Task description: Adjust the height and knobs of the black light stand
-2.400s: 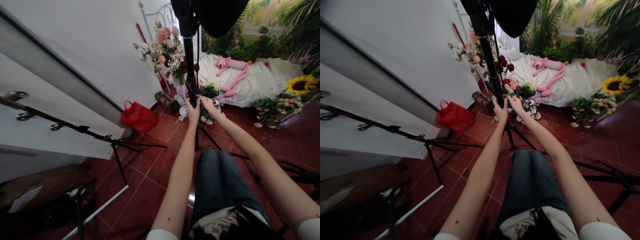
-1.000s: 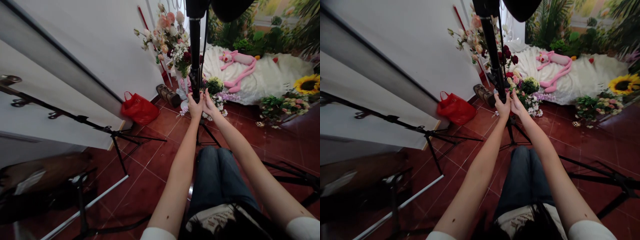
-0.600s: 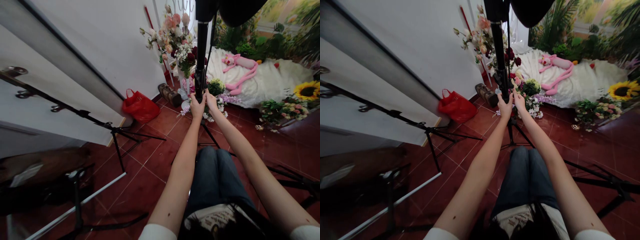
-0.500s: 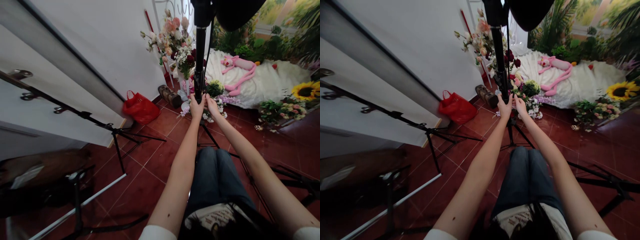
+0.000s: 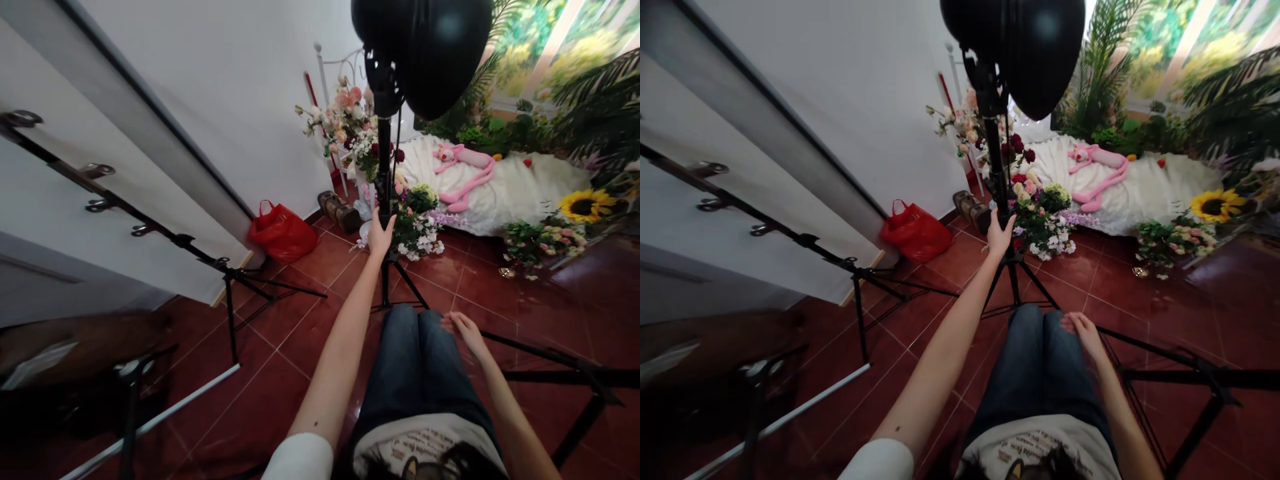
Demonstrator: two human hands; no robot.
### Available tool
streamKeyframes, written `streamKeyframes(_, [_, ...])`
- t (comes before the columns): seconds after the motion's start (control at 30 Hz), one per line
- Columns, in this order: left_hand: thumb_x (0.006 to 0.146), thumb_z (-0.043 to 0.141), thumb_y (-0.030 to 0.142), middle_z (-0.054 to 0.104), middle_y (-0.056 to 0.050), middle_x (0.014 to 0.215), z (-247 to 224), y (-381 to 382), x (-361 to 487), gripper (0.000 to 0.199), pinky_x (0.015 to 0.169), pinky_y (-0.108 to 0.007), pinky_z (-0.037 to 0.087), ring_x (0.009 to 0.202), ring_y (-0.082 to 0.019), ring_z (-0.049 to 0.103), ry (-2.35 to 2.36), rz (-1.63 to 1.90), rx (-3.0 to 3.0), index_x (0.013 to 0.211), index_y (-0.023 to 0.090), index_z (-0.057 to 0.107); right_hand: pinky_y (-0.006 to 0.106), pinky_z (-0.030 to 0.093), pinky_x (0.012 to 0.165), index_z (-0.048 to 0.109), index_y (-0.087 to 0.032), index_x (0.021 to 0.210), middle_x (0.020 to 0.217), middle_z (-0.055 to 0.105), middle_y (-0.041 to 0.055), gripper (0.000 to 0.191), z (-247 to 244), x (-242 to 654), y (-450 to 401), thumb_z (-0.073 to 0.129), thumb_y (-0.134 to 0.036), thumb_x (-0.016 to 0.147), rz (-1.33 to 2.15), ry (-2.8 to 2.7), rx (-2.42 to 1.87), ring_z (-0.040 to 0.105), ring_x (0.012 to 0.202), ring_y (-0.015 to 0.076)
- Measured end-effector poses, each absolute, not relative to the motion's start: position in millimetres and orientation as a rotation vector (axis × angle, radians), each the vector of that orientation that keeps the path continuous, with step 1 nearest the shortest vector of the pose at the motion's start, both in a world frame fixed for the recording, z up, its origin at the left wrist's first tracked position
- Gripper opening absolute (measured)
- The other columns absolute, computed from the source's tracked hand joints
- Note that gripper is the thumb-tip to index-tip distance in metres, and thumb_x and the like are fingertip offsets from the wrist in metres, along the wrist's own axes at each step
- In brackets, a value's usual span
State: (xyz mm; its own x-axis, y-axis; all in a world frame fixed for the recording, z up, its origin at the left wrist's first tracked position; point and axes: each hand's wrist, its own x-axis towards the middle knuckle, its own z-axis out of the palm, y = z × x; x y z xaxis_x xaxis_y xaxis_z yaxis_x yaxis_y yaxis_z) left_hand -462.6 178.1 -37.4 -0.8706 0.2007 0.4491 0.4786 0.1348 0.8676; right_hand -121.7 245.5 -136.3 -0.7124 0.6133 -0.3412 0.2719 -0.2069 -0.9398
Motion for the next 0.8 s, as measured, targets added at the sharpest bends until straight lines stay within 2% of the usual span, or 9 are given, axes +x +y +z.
streamKeyframes(0.07, [0.091,0.056,0.05,0.065,-0.014,0.124,-59.3,172.4,-443.9,0.047,0.096,-0.036,0.052,0.112,-0.022,0.065,-2.099,-1.819,-0.55,0.126,0.021,0.051,0.044,0.062,0.09,0.07,-0.031,0.081,0.088,0.076,0.0084,0.031,-148.5,-68.3,260.0,0.07,-0.058,0.067,1.92,-1.632,-1.167,0.076,0.087,0.029])
streamKeyframes(0.13, [0.095,0.048,0.038,0.061,-0.017,0.125,-88.7,169.1,-417.4,0.036,0.097,-0.034,0.051,0.111,-0.02,0.064,-2.118,-1.788,-0.409,0.125,0.018,0.052,0.042,0.064,0.081,0.07,-0.026,0.081,0.083,0.076,0.0093,0.037,-159.7,-17.0,279.2,0.077,-0.054,0.059,1.827,-1.391,-1.312,0.076,0.079,0.0279])
streamKeyframes(0.2, [0.093,0.048,0.027,0.058,-0.018,0.123,-119.8,171.4,-386.4,0.033,0.095,-0.035,0.051,0.107,-0.021,0.064,-2.247,-1.747,-0.391,0.124,0.014,0.052,0.034,0.065,0.072,0.07,-0.019,0.084,0.082,0.076,0.0092,0.046,-166.2,26.5,299.2,0.083,-0.052,0.053,1.739,-1.154,-1.362,0.076,0.074,0.0235])
streamKeyframes(0.3, [0.086,0.052,0.017,0.058,-0.016,0.115,-156.5,192.3,-338.3,0.029,0.095,-0.039,0.052,0.101,-0.021,0.063,-2.453,-1.741,-0.686,0.115,0.013,0.055,0.024,0.063,0.065,0.07,-0.016,0.086,0.078,0.076,0.0066,0.054,-161.8,68.9,321.5,0.087,-0.051,0.049,1.634,-0.966,-1.333,0.074,0.068,0.0172])
streamKeyframes(0.4, [0.083,0.054,0.014,0.059,-0.013,0.11,-167.9,236.4,-292.6,0.025,0.096,-0.04,0.052,0.099,-0.02,0.063,-2.491,-1.783,-1.083,0.108,0.015,0.056,0.024,0.062,0.064,0.07,-0.016,0.084,0.075,0.075,0.0058,0.056,-143.6,84.4,327.1,0.087,-0.057,0.05,1.555,-0.981,-1.278,0.073,0.066,0.0162])
streamKeyframes(0.5, [0.086,0.055,0.019,0.061,-0.012,0.112,-148.7,293.5,-247.7,0.022,0.098,-0.04,0.05,0.103,-0.019,0.062,-2.382,-1.83,-1.466,0.109,0.016,0.055,0.027,0.061,0.066,0.071,-0.017,0.082,0.078,0.076,0.0074,0.058,-124.0,87.9,318.8,0.083,-0.065,0.054,1.532,-1.122,-1.253,0.073,0.068,0.0166])
streamKeyframes(0.63, [0.091,0.057,0.035,0.062,-0.012,0.118,-86.8,367.2,-177.4,0.03,0.103,-0.039,0.047,0.108,-0.019,0.062,-2.113,-1.883,-2.027,0.115,0.017,0.053,0.029,0.06,0.07,0.07,-0.017,0.08,0.079,0.077,0.0081,0.059,-107.3,101.4,303.1,0.08,-0.071,0.056,1.567,-1.198,-1.243,0.073,0.068,0.017])
streamKeyframes(0.7, [0.088,0.062,0.043,0.062,-0.012,0.122,-50.7,396.2,-132.9,0.042,0.106,-0.038,0.045,0.115,-0.019,0.061,-1.875,-1.929,-2.354,0.119,0.018,0.052,0.03,0.059,0.07,0.069,-0.017,0.079,0.077,0.076,0.0083,0.059,-100.7,115.8,297.5,0.079,-0.071,0.057,1.547,-1.186,-1.249,0.072,0.066,0.0166])
streamKeyframes(0.8, [0.075,0.076,0.05,0.056,-0.014,0.136,-6.1,424.7,-55.5,0.069,0.112,-0.039,0.04,0.128,-0.023,0.055,-1.555,-1.939,-2.717,0.129,0.019,0.048,0.031,0.059,0.072,0.068,-0.016,0.079,0.077,0.076,0.0089,0.059,-88.4,142.3,291.0,0.078,-0.071,0.059,1.482,-1.173,-1.262,0.072,0.068,0.0169])
